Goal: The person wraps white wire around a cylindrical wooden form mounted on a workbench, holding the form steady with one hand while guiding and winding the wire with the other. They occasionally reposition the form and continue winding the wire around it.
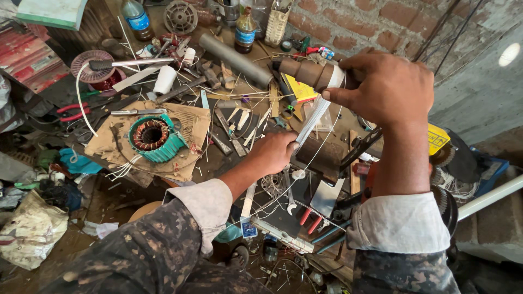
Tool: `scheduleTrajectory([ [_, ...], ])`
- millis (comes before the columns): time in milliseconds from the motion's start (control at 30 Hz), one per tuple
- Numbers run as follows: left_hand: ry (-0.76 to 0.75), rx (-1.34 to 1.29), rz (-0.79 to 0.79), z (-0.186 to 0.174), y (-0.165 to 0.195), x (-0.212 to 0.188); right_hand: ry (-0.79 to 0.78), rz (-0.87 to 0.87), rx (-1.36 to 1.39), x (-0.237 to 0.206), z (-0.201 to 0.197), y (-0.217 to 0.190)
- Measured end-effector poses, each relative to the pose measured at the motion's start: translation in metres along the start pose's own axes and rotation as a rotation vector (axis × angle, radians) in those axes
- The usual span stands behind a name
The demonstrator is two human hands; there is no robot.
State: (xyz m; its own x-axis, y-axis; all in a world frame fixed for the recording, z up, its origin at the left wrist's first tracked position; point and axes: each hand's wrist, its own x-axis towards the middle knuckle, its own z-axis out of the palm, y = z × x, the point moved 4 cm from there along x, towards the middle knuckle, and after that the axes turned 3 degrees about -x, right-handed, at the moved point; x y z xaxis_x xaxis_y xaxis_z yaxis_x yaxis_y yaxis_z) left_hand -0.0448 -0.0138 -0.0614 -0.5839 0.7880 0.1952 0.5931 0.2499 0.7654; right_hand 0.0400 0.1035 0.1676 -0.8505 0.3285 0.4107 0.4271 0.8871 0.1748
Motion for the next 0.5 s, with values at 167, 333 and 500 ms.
scheduleTrajectory([
  [167,-0.006,0.002,-0.018,0.0,0.0008,-0.0007,0.015,-0.01,0.013,-0.0011,-0.0004,0.0002],
  [333,-0.01,-0.011,-0.02,0.001,0.0,-0.0004,0.005,-0.007,0.001,-0.0005,0.0004,0.0007],
  [500,0.008,-0.009,0.0,0.0024,-0.0017,0.0008,0.004,-0.01,0.006,0.0002,0.0001,0.0017],
])
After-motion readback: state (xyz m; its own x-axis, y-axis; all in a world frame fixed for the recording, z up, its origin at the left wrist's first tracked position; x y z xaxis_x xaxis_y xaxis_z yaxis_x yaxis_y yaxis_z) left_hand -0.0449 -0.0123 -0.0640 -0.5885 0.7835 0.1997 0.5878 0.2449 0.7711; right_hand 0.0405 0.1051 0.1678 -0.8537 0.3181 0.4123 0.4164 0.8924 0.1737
